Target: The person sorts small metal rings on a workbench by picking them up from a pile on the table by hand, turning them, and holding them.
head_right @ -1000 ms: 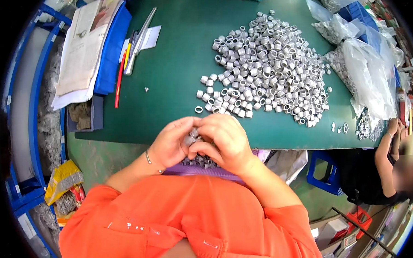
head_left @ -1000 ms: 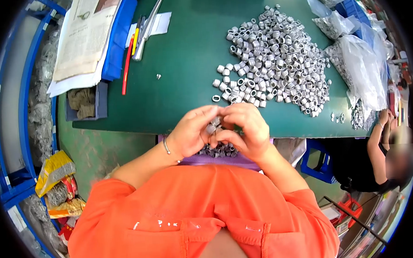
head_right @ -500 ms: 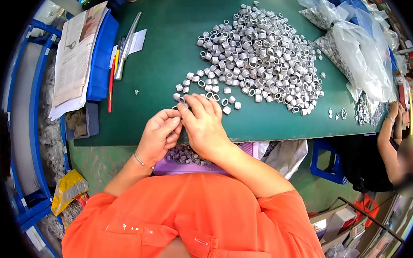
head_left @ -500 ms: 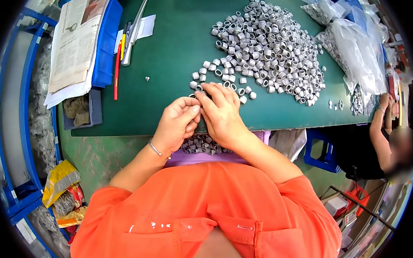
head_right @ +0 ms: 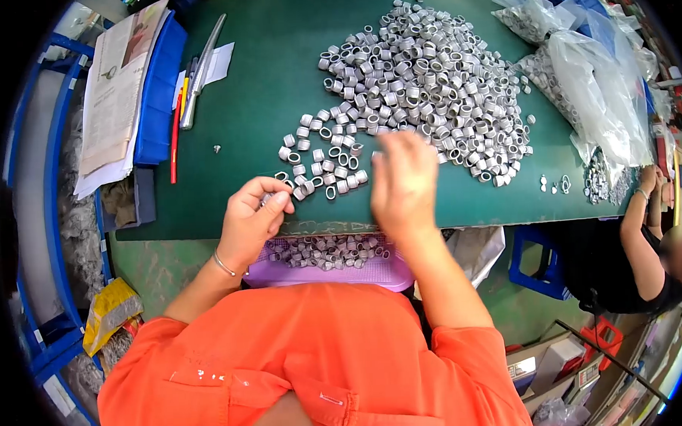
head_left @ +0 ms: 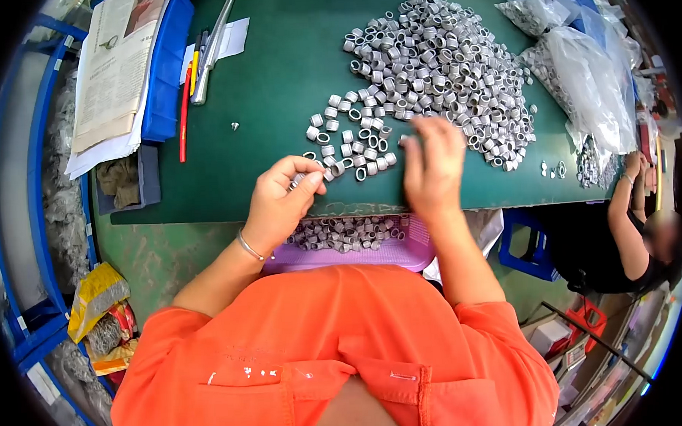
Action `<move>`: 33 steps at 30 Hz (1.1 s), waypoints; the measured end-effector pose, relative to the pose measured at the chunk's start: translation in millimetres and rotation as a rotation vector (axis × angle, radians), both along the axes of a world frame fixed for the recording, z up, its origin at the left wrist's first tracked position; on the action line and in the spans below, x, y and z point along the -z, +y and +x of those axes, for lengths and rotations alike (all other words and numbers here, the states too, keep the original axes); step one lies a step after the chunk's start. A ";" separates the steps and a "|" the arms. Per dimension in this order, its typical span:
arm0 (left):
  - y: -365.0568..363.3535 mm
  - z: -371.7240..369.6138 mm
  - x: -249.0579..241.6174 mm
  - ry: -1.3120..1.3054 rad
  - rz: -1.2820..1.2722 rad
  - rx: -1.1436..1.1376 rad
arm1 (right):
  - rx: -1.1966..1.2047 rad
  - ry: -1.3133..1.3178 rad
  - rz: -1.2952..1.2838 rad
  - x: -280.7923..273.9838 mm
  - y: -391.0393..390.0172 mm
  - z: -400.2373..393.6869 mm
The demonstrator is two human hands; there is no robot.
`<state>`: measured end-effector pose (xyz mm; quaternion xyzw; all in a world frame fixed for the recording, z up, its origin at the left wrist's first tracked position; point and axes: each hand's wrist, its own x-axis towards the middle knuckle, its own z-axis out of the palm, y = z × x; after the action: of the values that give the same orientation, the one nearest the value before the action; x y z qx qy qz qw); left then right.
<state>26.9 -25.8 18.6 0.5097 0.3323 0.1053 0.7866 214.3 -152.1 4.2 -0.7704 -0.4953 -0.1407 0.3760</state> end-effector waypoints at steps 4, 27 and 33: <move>1.0 -4.6 2.9 -0.034 0.165 -0.142 | 0.168 -0.034 -0.104 0.9 2.4 25.1; 1.8 -9.5 8.4 -0.118 0.121 -0.125 | -0.237 0.235 -0.100 -2.6 -15.5 -5.9; 2.8 -8.3 8.1 -0.101 0.146 -0.114 | -0.224 0.207 -0.081 -0.8 -17.3 -5.1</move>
<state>18.6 -22.9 10.5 0.5401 0.3120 0.1992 0.7559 209.2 -169.4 5.0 -0.7353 -0.5420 0.0027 0.4069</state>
